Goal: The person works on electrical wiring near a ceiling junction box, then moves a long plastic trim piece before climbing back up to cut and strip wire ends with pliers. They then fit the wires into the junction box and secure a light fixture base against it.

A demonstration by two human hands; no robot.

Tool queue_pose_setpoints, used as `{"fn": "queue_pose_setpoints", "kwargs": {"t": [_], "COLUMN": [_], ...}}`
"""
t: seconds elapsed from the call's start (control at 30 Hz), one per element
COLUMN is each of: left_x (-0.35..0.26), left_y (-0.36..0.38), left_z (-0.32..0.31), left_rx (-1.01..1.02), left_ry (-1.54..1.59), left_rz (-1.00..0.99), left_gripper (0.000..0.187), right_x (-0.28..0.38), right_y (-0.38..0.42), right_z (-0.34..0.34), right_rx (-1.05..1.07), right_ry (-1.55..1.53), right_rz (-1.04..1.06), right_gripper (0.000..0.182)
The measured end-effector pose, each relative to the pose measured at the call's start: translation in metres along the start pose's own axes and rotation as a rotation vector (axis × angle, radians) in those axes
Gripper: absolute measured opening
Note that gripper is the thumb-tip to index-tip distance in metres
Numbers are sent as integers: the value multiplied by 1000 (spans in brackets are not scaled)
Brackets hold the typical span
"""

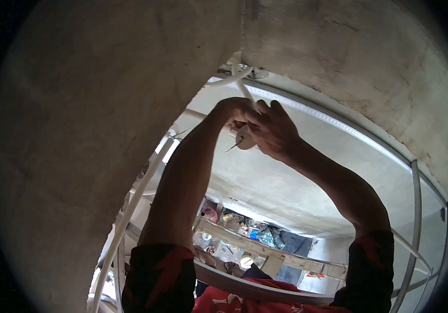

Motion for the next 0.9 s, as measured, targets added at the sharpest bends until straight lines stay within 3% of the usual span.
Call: {"fn": "queue_pose_setpoints", "kwargs": {"t": [0.03,0.13,0.17,0.23,0.27,0.3,0.33,0.37,0.4,0.43,0.47,0.5,0.53,0.57,0.6,0.67,0.7,0.73,0.8,0.9], "left_x": [-7,-13,-18,-29,13,35,5,28,49,37,28,25,22,22,22,17,16,12,9,7], "left_y": [4,3,5,20,6,4,31,11,-8,-17,-24,-22,-17,-10,-7,-5,-2,-1,1,4], "left_z": [-6,-4,-7,-16,11,26,6,25,41,35,32,34,31,40,36,33,33,31,29,28], "left_rx": [-79,10,-56,-155,-55,-240,-256,-225,-179,-163,-154,-165,-173,-181,-183,-185,-199,-196,-205,-209], "left_ry": [-21,-122,-179,-184,4,-236,66,-42,-69,-89,-124,-161,-189,-207,-219,-240,-251,-263,-280,-291], "left_rz": [51,34,55,108,-62,-182,-270,-280,-285,-286,-267,-245,-231,-222,-223,-222,-215,-218,-214,-213], "left_gripper": [46,33,14,7,8,11,18,26,26,26,26,27,27,27,27,27,28,28,28,29], "right_x": [-1,-1,1,10,10,13,11,15,16,14,0,1,-1,7,6,4,0,2,6,6], "right_y": [0,6,6,5,3,2,-2,0,-4,2,16,13,21,4,15,18,23,23,22,18], "right_z": [-1,-7,-3,3,-1,-21,-46,-62,-95,-83,-27,-51,-31,-54,-73,-37,-21,-24,-20,-22], "right_rx": [16,138,131,83,-77,108,-208,-359,-200,-575,-4,-26,46,-73,-163,48,177,164,-65,-63], "right_ry": [-3,64,52,42,-357,-523,-987,-931,-1293,-1137,-1599,-918,-1033,-711,-1044,-922,-1149,-1158,-886,-938], "right_rz": [1,-74,-117,-217,-451,-440,-600,-642,-742,-782,-1146,-896,-772,-659,-723,-644,-779,-786,-613,-645], "right_gripper": [16,16,16,15,10,9,10,9,15,25,34,22,13,7,5,11,16,16,18,20]}}
Point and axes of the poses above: each hand's wrist, its own y-axis away from the middle knuckle, its own z-axis out of the back of the hand, x = y × z, the point moved 4 cm from there along -y, towards the middle knuckle, and after that the axes turned 10 degrees about -z, right-handed, at the moved point
